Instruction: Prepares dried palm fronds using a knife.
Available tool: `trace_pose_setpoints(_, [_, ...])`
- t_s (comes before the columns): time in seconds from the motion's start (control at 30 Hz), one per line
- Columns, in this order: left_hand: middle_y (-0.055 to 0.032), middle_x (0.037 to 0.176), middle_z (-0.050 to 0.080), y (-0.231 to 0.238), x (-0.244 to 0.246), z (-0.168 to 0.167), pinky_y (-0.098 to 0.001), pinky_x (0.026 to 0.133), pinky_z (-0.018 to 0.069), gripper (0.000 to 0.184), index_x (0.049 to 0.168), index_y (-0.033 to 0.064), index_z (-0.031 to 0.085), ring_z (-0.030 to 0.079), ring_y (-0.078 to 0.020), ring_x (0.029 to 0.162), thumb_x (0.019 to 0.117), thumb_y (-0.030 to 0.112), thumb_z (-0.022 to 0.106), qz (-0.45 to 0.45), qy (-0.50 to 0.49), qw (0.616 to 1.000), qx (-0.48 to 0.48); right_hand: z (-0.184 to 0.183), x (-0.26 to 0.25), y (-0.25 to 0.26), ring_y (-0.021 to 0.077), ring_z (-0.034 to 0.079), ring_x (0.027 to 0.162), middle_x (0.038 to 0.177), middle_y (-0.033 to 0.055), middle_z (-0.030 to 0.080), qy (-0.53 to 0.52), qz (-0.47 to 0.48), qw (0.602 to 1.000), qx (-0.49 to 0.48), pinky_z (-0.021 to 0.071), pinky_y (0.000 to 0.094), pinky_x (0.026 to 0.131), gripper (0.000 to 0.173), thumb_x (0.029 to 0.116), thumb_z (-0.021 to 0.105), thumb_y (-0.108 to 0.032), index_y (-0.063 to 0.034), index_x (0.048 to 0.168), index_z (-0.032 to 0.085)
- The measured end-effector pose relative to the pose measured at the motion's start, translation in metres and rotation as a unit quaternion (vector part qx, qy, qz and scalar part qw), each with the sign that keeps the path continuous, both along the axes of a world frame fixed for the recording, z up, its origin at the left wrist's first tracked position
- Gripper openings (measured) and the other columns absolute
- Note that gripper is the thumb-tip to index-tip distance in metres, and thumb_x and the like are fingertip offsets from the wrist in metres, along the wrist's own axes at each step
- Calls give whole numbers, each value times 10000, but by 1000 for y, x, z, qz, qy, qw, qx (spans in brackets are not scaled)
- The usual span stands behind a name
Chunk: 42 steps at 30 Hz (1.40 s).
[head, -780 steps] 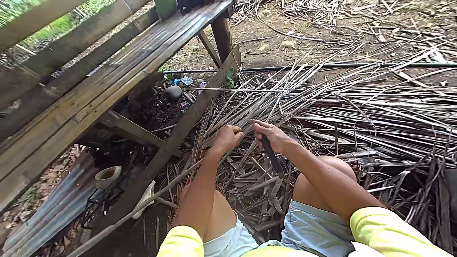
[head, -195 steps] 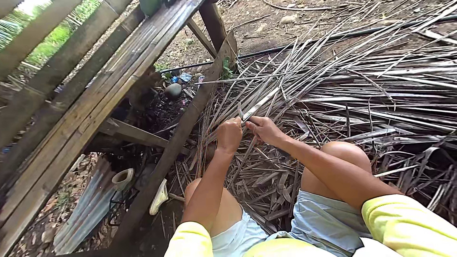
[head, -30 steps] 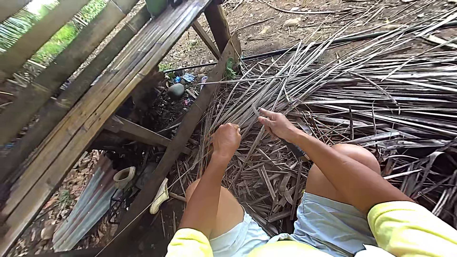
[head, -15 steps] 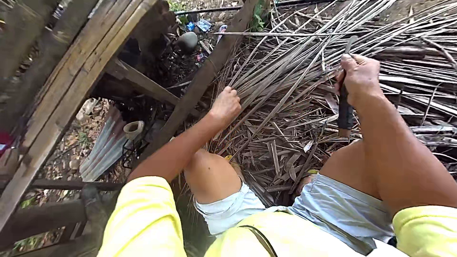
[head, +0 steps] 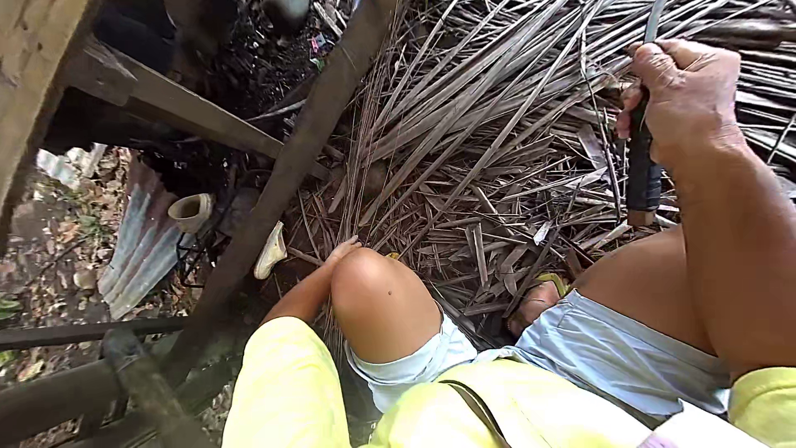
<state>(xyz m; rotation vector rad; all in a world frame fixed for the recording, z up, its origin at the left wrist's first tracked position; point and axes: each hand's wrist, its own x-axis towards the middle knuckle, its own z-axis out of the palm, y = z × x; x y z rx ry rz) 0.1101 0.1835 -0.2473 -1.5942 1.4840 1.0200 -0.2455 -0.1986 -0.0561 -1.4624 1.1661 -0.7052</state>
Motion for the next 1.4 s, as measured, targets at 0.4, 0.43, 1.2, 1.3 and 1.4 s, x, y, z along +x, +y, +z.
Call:
trace_pose_setpoints(0.4, [-286,1406,584,-53,-88,-62,-535,1148,415,445,1438,-31,544,568,-401,1326,1000,28,588,420,159,881,-149,-24,15,-8,63,442,447,629,-34,472,58,27,997,50,444,248,448,324,1102,479,-304,-54,1249,625])
trace_pose_setpoints(0.43, [-264,1381,606,-55,-85,-40,-498,1125,442,412,1416,-35,563,601,-364,1284,1004,-13,558,451,153,867,-148,-27,15,-7,65,444,446,628,-34,474,58,36,995,73,445,247,447,322,1104,473,-314,-61,1235,623])
trace_pose_setpoints(1.2, [-178,1091,741,187,29,272,-486,956,517,318,1210,-3,718,697,-269,1016,920,-116,657,506,-82,813,-276,-43,65,13,61,514,473,640,-43,511,-208,100,870,435,475,206,445,426,1094,378,-472,-125,1142,621])
trace_pose_setpoints(1.3, [-231,1181,697,145,19,264,-522,1011,501,441,1299,-16,659,672,-316,1093,878,22,784,524,-12,824,-214,-39,78,38,54,510,503,670,-59,514,-231,151,869,412,471,207,476,408,1095,379,-481,-161,1188,614])
trace_pose_setpoints(1.4, [-151,1130,703,57,-7,254,-410,944,552,436,1342,1,619,684,-197,979,951,180,691,471,95,851,-212,-37,87,58,62,505,509,672,-60,502,-246,214,869,372,480,216,493,401,1114,345,-443,-161,1234,603])
